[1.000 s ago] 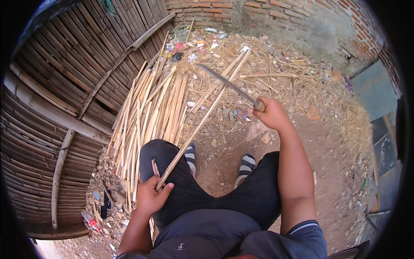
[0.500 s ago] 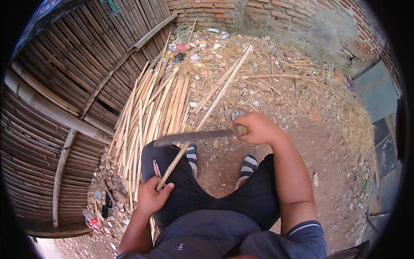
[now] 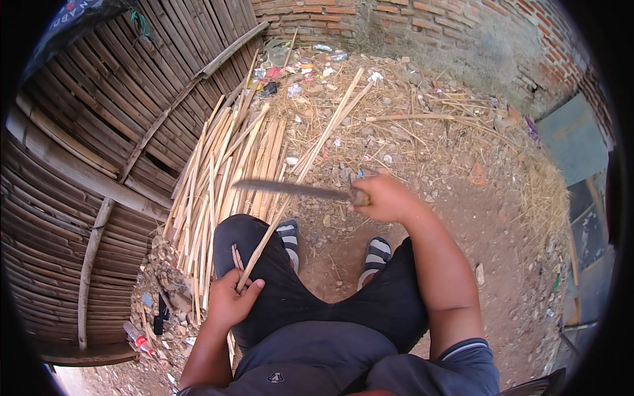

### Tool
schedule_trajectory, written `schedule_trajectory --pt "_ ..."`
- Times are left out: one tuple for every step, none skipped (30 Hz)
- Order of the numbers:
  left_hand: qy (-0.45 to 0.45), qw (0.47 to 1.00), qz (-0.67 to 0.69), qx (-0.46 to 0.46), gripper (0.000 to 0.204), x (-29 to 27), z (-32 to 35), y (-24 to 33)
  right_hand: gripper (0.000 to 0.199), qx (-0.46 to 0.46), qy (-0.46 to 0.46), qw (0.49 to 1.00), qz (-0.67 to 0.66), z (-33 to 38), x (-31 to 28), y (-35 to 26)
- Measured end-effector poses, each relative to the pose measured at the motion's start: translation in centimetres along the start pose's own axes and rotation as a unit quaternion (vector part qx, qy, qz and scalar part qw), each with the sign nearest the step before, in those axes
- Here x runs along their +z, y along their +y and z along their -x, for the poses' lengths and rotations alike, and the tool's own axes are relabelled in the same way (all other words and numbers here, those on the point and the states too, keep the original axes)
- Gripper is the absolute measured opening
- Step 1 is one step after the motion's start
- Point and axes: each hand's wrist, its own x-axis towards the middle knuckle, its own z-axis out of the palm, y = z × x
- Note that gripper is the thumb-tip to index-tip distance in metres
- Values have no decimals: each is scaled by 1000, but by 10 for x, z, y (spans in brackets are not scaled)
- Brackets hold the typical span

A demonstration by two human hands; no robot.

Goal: The person shaves thin strips of bamboo using a large knife while sitting outside.

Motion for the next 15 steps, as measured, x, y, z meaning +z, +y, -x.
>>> schedule_trajectory --pt "8 1000 2 1 32 0 0 -1 38 -35 -20 999 15 -1 6 -5" --pt "2 1000 0 -1 31 0 0 -1 38 -50 -29 998 18 -1 7 -9" --pt "-2 1000 -2 -4 30 -1 2 2 39 -67 -39 997 21 0 5 -14" --pt "-6 1000 -5 -7 29 -2 3 3 39 -83 -48 995 23 0 5 -17" --pt "-1 1000 -5 0 29 -1 3 3 39 -84 -26 996 14 -1 5 -10" --pt "3 1000 -5 7 29 -1 3 2 39 -86 -4 996 5 -3 5 4" --pt "6 1000 -4 13 29 0 3 1 39 -85 18 996 -3 -2 4 19" --pt "12 1000 -14 19 30 1 4 2 39 -20 37 999 -30 -1 -2 29" --pt "18 999 -22 25 32 2 3 1 39 45 57 996 -56 -1 -8 41" --pt "25 999 -29 28 33 4 3 0 39 107 75 988 -80 -1 -12 48" --pt "22 999 -31 29 34 4 2 -1 42 132 98 984 -76 2 -15 52" --pt "21 999 -35 29 34 4 2 -1 45 154 121 978 -74 3 -20 53" --pt "19 999 -39 28 34 3 2 -1 48 176 144 971 -71 3 -23 52" --pt "18 999 -39 27 35 3 1 1 50 195 105 973 -64 6 -28 49" --pt "14 999 -41 26 35 1 1 3 48 164 99 980 -58 7 -24 48"
